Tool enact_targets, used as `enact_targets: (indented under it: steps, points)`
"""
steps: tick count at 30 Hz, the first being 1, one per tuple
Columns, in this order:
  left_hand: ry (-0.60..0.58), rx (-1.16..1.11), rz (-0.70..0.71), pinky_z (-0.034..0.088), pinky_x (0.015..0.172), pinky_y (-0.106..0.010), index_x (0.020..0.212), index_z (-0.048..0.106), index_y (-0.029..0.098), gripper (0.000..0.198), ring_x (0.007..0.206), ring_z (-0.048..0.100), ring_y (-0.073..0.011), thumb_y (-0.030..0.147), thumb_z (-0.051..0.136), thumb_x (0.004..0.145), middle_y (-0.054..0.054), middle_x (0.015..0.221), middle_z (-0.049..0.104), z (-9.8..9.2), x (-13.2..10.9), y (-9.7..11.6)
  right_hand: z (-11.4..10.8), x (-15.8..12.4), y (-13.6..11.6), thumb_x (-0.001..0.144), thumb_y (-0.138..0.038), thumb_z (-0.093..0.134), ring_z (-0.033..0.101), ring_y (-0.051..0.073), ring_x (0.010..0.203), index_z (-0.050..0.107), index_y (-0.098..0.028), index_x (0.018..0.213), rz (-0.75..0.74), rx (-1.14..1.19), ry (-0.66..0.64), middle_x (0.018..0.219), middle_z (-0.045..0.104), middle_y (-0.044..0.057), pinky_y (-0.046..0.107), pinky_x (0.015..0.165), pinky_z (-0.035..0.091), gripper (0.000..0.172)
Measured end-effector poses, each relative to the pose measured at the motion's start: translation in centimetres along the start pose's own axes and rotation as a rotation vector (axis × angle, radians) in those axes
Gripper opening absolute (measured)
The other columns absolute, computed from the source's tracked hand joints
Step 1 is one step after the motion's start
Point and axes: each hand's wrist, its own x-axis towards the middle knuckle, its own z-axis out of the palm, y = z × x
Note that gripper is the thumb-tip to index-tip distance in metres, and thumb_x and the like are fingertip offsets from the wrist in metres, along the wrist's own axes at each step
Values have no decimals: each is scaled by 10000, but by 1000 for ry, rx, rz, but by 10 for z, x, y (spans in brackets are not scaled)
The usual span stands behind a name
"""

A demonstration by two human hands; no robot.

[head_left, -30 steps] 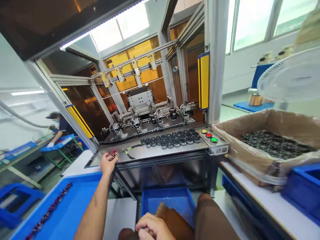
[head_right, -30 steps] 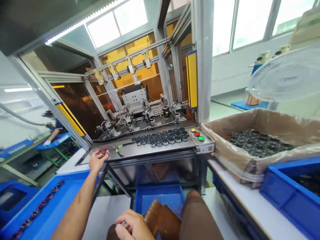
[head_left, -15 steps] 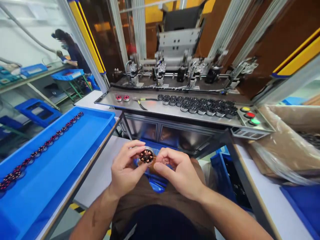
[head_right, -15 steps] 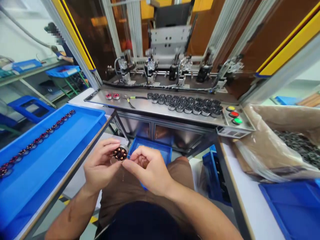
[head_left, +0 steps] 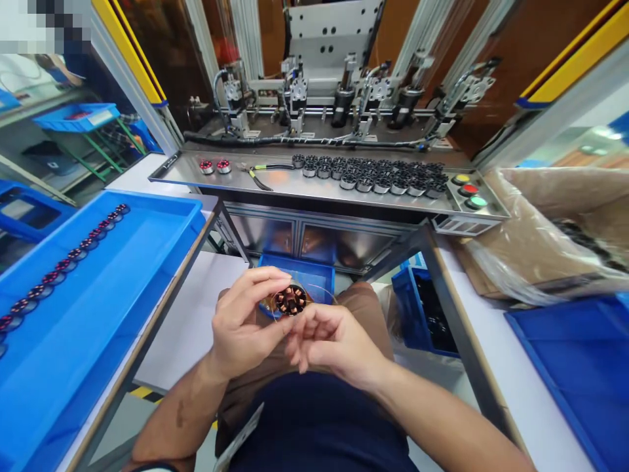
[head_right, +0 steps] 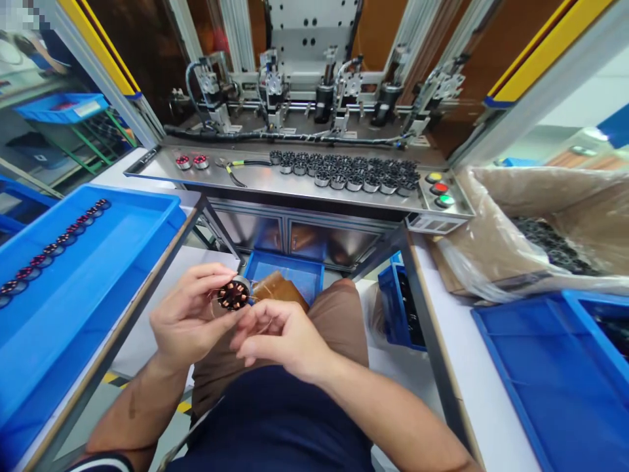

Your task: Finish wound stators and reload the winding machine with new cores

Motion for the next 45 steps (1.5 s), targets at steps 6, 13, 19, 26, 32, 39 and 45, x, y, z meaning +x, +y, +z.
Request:
enact_targets:
  steps: [6,13,19,26,32,39,45]
  points:
    - [4,11,-39,607,859,-291,1173,708,234,472,1010,704,-192,113,831,733,-58,1076,723,-1,0,-1,14,-3,8,643,-449,911,527,59,374,633,-142,672,41,4,98,507,643,-13,133,363,411,415]
    - [-86,-366,-362,618,825,-276,1244,706,277,462,1002,712,-191,174,795,802,-87,1218,672,-9,-5,-5,-17,-3,-22,669,-513,886,628,108,467,706,-137,771,14,-163,-18,599,699,22,199,466,506,429]
    - [-242,-435,-426,578,950,-272,1315,671,306,504,1149,659,-200,160,753,839,-78,1237,658,-3,-9,-1,-4,3,-37,770,-512,811,523,58,456,618,-148,657,-78,-232,64,552,609,-29,185,472,406,428]
    - [-72,-626,-518,598,728,-189,1254,678,301,579,831,706,-118,175,869,722,-41,1080,726,13,-15,-5,-13,-2,-18,738,-502,831,379,38,387,592,-156,601,-88,-159,-9,447,502,-64,180,403,261,442]
    - [-74,-577,-456,600,886,-207,1166,678,260,486,1062,736,-169,86,837,741,-65,1154,765,1,-14,-5,-44,-16,-35,694,-529,858,576,95,539,699,-144,747,89,-509,-56,629,652,7,214,526,453,420]
    - [-209,-482,-409,536,1029,-194,1238,684,292,501,1234,661,-150,29,744,815,-37,1269,726,6,-15,7,-9,-11,-53,647,-542,895,540,101,613,599,-175,745,-301,-543,133,708,593,-17,244,590,467,481]
    - [-235,-714,-609,573,957,-208,1225,703,302,410,1083,719,-146,144,751,850,-40,1229,734,7,-12,9,-1,-8,-31,896,-473,710,554,119,669,608,-185,728,-474,-529,196,716,605,3,252,630,472,349]
